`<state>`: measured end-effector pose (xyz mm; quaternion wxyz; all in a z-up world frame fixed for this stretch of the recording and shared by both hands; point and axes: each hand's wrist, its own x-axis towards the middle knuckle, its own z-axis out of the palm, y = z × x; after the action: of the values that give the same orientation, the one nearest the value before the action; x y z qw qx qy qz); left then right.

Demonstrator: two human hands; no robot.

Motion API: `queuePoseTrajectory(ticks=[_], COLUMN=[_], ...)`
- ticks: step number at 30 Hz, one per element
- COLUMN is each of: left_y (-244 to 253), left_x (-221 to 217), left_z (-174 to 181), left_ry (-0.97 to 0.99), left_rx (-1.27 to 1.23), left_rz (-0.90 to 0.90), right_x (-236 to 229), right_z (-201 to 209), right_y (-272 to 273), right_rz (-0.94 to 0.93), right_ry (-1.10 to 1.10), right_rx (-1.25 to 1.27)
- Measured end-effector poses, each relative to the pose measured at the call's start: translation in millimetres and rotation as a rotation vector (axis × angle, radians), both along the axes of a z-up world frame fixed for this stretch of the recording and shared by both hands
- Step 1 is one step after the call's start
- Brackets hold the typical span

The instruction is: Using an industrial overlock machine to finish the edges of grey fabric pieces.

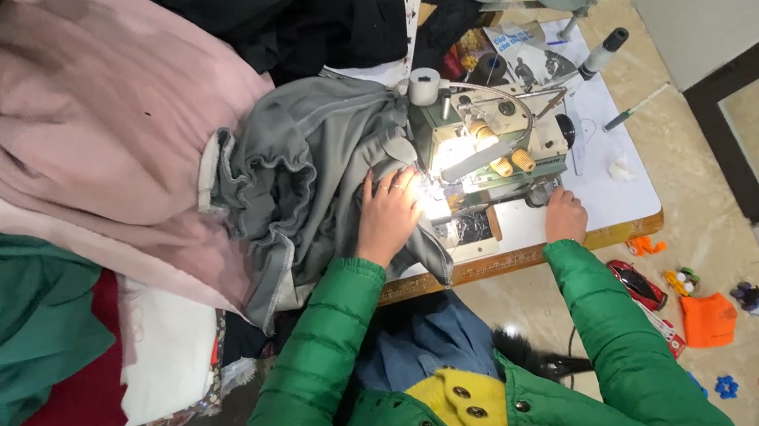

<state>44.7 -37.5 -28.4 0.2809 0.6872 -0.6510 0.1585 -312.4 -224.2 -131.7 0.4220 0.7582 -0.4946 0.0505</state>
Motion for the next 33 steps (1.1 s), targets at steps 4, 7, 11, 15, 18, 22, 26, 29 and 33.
queuePoseTrajectory(ticks=[4,7,11,15,18,22,26,29,33], left_y=[6,7,32,72,84,91,95,95,95], left_x=[-2,-3,-12,-28,-31,-25,-20,-18,-18], left_z=[2,3,22,48,39,28,27,25,24], left_ry=[-0.012,-0.013,-0.069,-0.178,-0.233,-0.232,-0.213,-0.178,-0.147], left_rx=[0.030,0.059,0.050,0.048,0.045,0.029,-0.032,-0.061,-0.085], left_rz=[0.010,0.035,0.114,0.155,0.114,0.070,0.052,0.049,0.052], right_x=[-19,-32,-34,-35,16,70,108,128,147], right_z=[2,17,49,45,107,155,170,170,171], right_y=[-3,2,48,85,145,188,193,181,172], right_rz=[-0.024,-0.036,-0.103,0.047,0.078,0.142,0.358,0.424,0.457], right_ry=[-0.161,-0.612,-0.922,-1.408,-1.632,-1.417,-0.932,-0.714,-0.547], right_rx=[0.177,0.574,0.692,0.739,0.858,0.861,0.811,0.754,0.698])
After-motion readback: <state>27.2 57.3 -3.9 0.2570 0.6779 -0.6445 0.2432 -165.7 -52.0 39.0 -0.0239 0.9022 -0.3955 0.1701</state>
